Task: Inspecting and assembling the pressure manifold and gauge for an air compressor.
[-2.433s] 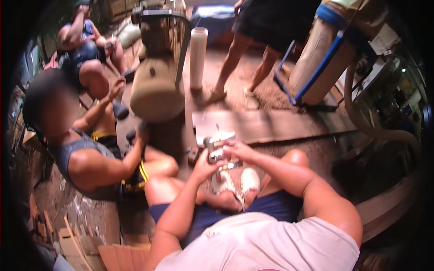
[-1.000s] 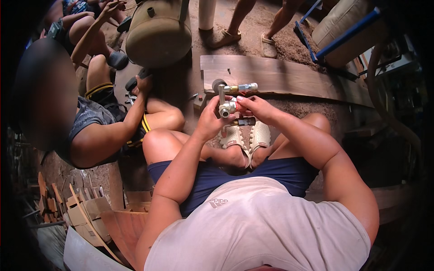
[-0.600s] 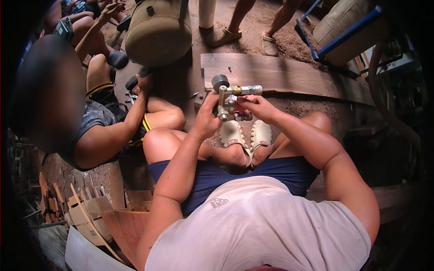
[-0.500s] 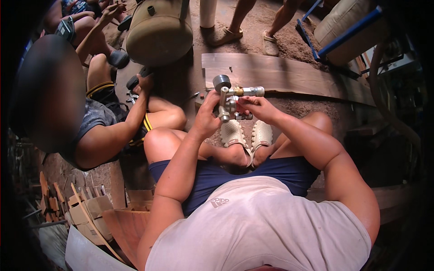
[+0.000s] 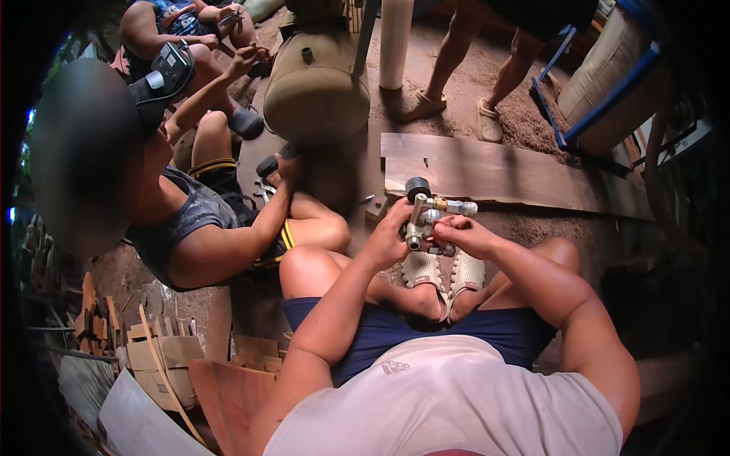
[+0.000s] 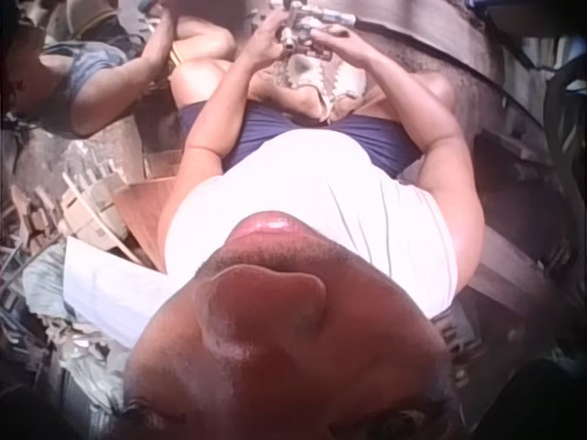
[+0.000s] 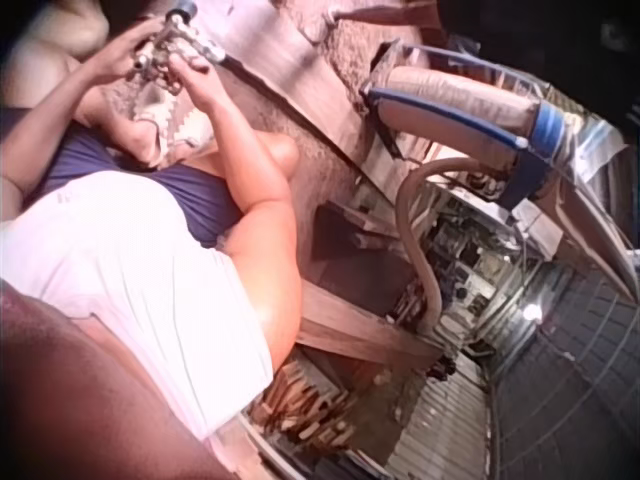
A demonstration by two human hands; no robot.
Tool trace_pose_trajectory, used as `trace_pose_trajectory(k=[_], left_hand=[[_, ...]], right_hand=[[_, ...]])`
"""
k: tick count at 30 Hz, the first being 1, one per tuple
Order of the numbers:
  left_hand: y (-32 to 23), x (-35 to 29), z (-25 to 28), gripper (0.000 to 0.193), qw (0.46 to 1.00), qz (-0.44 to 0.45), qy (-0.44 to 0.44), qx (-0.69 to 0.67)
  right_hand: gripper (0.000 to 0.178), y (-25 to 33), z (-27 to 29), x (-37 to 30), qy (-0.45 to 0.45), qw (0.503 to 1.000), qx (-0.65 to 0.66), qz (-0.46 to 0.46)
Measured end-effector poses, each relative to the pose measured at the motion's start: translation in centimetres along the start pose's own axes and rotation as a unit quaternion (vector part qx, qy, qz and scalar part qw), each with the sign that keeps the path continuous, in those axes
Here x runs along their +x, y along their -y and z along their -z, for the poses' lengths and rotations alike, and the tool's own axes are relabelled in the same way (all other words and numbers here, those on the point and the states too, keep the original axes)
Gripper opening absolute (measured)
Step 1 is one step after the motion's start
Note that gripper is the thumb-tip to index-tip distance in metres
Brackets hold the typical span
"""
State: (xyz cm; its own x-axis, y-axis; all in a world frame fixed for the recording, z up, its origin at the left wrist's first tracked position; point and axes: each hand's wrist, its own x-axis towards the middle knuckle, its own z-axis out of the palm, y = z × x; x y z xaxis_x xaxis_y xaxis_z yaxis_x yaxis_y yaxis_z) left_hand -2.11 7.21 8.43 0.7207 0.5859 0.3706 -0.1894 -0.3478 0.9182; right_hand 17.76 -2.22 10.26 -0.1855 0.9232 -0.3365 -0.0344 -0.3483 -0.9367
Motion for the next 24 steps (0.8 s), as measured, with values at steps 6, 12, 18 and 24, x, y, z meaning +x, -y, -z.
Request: trace_pose_trajectory(k=[6,12,18,24], left_hand=[[-0.2,0.3,0.8,0.075,0.999,-0.004,0.046,0.01],[0.8,0.0,1.5,0.088,0.996,-0.034,0.034,0.08],[1.0,-0.2,1.3,0.069,0.997,0.021,-0.072,-0.035],[2.0,-0.8,0.3,0.036,0.977,0.173,-0.006,-0.125]], right_hand=[[0.034,-0.2,0.0,0.0,-0.015,1.0,0.019,0.009],[0.028,-0.9,0.0,0.1,-0.089,0.995,0.036,0.031],[0.032,1.3,-0.2,-0.4,-0.141,0.979,-0.091,0.111],[0.04,2.7,-0.5,-0.2,-0.151,0.965,-0.137,0.167]])
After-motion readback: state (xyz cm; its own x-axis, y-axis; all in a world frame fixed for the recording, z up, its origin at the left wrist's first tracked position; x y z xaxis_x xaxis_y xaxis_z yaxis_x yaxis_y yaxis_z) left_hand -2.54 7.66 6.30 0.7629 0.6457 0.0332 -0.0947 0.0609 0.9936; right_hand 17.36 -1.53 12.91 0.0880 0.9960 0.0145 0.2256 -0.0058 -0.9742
